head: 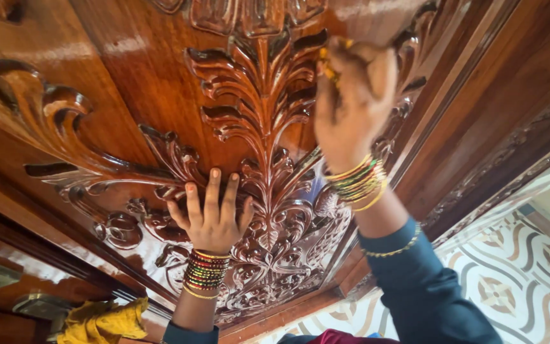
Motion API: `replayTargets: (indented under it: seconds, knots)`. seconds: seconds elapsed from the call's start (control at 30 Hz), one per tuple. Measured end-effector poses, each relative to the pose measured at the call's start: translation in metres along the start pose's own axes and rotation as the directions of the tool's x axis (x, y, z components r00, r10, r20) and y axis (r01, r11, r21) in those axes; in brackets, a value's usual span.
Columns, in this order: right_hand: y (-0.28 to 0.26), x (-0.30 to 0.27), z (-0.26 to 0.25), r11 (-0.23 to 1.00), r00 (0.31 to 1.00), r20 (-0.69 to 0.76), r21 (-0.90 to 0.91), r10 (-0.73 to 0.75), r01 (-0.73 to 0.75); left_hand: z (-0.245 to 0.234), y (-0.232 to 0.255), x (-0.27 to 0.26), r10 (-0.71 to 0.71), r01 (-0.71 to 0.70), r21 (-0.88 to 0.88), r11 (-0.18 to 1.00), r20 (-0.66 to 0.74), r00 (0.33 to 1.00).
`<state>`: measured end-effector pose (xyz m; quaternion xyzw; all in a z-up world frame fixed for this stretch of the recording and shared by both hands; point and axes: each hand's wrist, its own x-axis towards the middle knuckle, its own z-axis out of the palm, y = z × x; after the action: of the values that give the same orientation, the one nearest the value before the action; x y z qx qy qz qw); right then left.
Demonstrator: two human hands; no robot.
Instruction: The person wipes a carved wooden door with a yellow cloth, focusing on the ornate relief patterns. They dip the cloth into a small metal bowl on a blue stool to re-wet it, then continue wiping the door surface.
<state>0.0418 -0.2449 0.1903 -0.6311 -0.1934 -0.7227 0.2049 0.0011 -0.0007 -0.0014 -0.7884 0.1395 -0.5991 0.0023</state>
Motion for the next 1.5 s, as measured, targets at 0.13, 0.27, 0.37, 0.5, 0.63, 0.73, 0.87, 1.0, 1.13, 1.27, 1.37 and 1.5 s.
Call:
replayTargets:
  seconds: [0.13, 0.27, 0.37, 0.5, 0.63, 0.73, 0.87, 1.0, 1.13, 1.27, 1.37, 1.5]
  knots:
    - [-0.011, -0.004, -0.008, 0.998, 0.995, 0.079, -0.034, 0.054, -0.052, 0.000, 0.002, -0.001, -0.014, 0.014, -0.003, 1.000, 0.002, 1.000]
    - [-0.002, 0.026, -0.046, 0.981, 0.937, 0.290, 0.050, -0.193, 0.187, -0.001, 0.001, 0.000, -0.010, 0.010, -0.008, 1.000, 0.000, 1.000]
    - [0.003, 0.040, -0.062, 0.979, 0.949, 0.241, 0.025, -0.201, 0.201, 0.000, 0.002, 0.001, -0.014, 0.014, -0.015, 1.000, -0.002, 1.000]
    - [0.011, 0.033, -0.049, 0.985, 0.993, 0.080, 0.143, 0.087, -0.098, 0.000, 0.001, 0.001, -0.012, 0.012, -0.009, 1.000, -0.013, 1.000]
    - [-0.005, 0.003, -0.012, 0.991, 0.997, 0.040, 0.114, 0.069, -0.073, 0.000, 0.002, -0.001, -0.019, 0.019, -0.012, 1.000, -0.006, 1.000]
    - [-0.004, -0.005, -0.016, 0.995, 0.994, 0.096, 0.072, 0.057, -0.064, 0.001, 0.001, -0.001, -0.015, 0.015, -0.012, 1.000, -0.008, 1.000]
    - [0.003, -0.004, -0.048, 0.999, 0.969, 0.241, 0.013, -0.045, 0.043, 0.000, 0.002, -0.001, -0.015, 0.015, -0.003, 1.000, 0.012, 1.000]
    - [0.000, -0.024, -0.051, 0.998, 0.976, 0.213, -0.045, -0.035, 0.046, -0.001, 0.002, -0.003, -0.019, 0.019, 0.009, 1.000, 0.019, 1.000]
    - [-0.014, -0.059, -0.042, 0.992, 0.964, 0.235, 0.024, -0.128, 0.126, 0.000, 0.002, -0.001, -0.017, 0.017, -0.007, 1.000, 0.011, 1.000]
    - [-0.037, -0.084, -0.059, 0.990, 0.920, 0.377, 0.126, -0.112, 0.069, -0.004, 0.003, -0.001, -0.020, 0.020, 0.008, 1.000, 0.030, 0.999]
    - [-0.032, -0.086, -0.064, 0.990, 0.909, 0.393, 0.096, -0.137, 0.108, -0.003, 0.003, -0.002, -0.024, 0.024, 0.005, 1.000, 0.026, 0.999]
    - [-0.005, -0.062, -0.049, 0.967, 0.952, 0.181, -0.028, -0.245, 0.255, -0.001, 0.003, -0.001, -0.022, 0.022, 0.002, 1.000, 0.013, 1.000]
